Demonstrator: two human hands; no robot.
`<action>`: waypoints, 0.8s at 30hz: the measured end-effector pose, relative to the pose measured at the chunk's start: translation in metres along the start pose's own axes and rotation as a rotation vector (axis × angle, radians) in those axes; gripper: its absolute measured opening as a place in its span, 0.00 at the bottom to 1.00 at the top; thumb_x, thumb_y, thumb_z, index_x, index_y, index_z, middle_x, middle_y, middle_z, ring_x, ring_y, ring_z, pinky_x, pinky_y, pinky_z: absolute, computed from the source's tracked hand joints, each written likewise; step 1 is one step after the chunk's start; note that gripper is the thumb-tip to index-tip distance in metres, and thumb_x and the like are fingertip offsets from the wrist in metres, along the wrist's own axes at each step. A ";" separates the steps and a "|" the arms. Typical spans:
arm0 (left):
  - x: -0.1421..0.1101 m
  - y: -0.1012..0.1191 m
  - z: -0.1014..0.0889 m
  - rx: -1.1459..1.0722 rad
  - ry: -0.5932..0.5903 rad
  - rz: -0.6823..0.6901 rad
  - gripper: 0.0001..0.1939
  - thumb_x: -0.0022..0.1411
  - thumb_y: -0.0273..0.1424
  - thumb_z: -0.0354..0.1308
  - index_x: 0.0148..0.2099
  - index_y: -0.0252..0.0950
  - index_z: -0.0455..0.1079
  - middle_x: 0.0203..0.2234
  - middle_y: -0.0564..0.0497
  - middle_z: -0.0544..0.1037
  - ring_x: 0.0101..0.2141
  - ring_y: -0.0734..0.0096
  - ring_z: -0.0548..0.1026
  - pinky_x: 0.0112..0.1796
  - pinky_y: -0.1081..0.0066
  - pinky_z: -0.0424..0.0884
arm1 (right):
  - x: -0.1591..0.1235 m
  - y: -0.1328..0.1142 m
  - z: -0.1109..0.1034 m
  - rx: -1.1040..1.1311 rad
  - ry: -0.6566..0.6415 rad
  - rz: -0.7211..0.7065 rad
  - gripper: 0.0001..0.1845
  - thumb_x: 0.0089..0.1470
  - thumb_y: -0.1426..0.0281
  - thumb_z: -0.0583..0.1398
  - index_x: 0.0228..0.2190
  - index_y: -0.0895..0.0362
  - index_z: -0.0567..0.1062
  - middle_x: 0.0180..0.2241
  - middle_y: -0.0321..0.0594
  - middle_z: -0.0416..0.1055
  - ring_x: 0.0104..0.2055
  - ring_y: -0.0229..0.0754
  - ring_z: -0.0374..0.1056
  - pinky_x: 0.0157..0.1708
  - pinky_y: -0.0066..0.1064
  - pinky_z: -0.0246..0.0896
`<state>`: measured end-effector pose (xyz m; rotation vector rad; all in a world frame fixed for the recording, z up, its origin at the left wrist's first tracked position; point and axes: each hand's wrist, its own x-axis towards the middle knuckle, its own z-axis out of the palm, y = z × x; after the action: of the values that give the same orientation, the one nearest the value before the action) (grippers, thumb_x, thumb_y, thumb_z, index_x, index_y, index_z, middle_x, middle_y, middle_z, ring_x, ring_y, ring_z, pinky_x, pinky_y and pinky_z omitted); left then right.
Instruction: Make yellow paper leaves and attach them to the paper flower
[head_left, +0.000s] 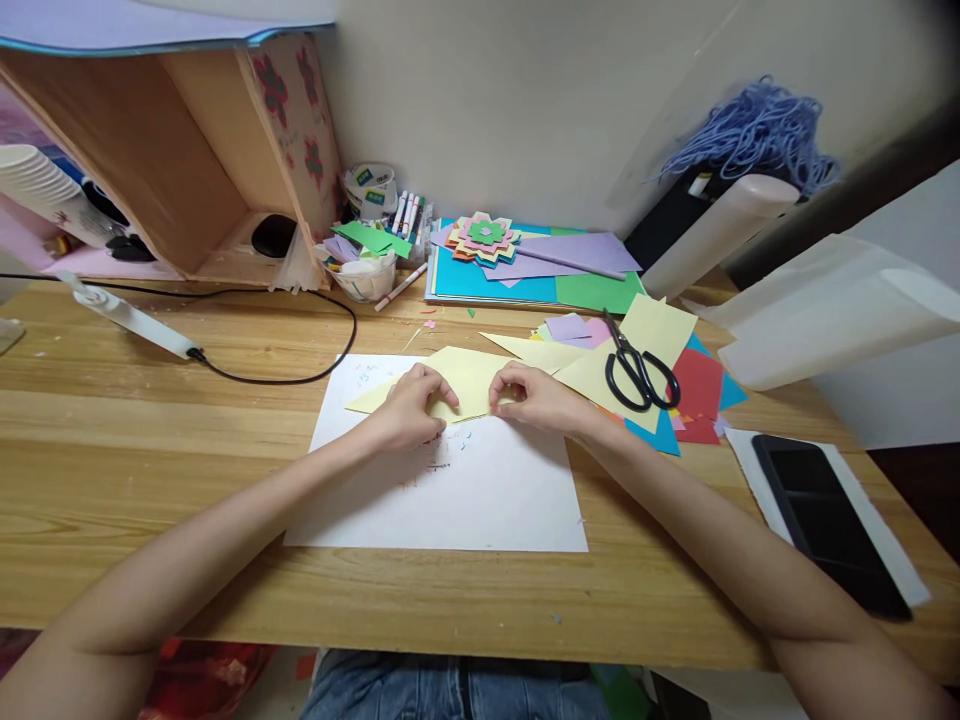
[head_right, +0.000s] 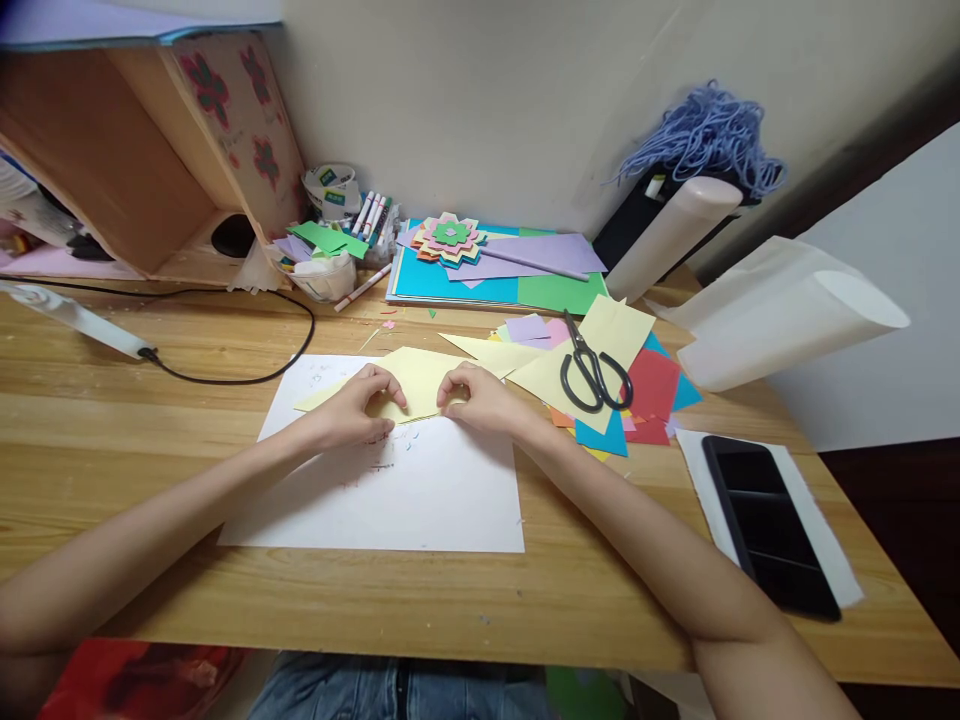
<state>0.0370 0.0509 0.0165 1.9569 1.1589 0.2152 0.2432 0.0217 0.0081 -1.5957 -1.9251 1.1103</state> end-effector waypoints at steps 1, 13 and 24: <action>0.000 0.000 -0.001 0.001 -0.004 0.000 0.14 0.41 0.20 0.54 0.34 0.37 0.69 0.37 0.51 0.62 0.41 0.63 0.65 0.42 0.65 0.64 | 0.000 0.000 -0.001 -0.008 -0.007 -0.017 0.04 0.42 0.75 0.58 0.24 0.57 0.72 0.29 0.36 0.63 0.31 0.37 0.60 0.32 0.28 0.55; 0.000 -0.003 -0.001 0.004 0.008 0.061 0.13 0.42 0.21 0.55 0.34 0.37 0.69 0.37 0.50 0.63 0.40 0.65 0.65 0.41 0.66 0.65 | -0.012 0.011 0.011 -0.347 0.046 -0.685 0.11 0.57 0.71 0.54 0.39 0.53 0.74 0.36 0.43 0.70 0.38 0.41 0.64 0.38 0.34 0.61; -0.001 0.000 -0.005 0.012 -0.036 0.065 0.15 0.41 0.19 0.53 0.34 0.37 0.70 0.37 0.50 0.63 0.42 0.64 0.65 0.45 0.65 0.64 | -0.010 0.013 0.003 -0.735 0.040 -0.911 0.12 0.58 0.74 0.51 0.38 0.56 0.73 0.34 0.42 0.73 0.36 0.42 0.66 0.33 0.34 0.60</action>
<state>0.0336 0.0527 0.0198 2.0025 1.0766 0.2071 0.2524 0.0113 -0.0022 -0.7370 -2.7351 -0.0151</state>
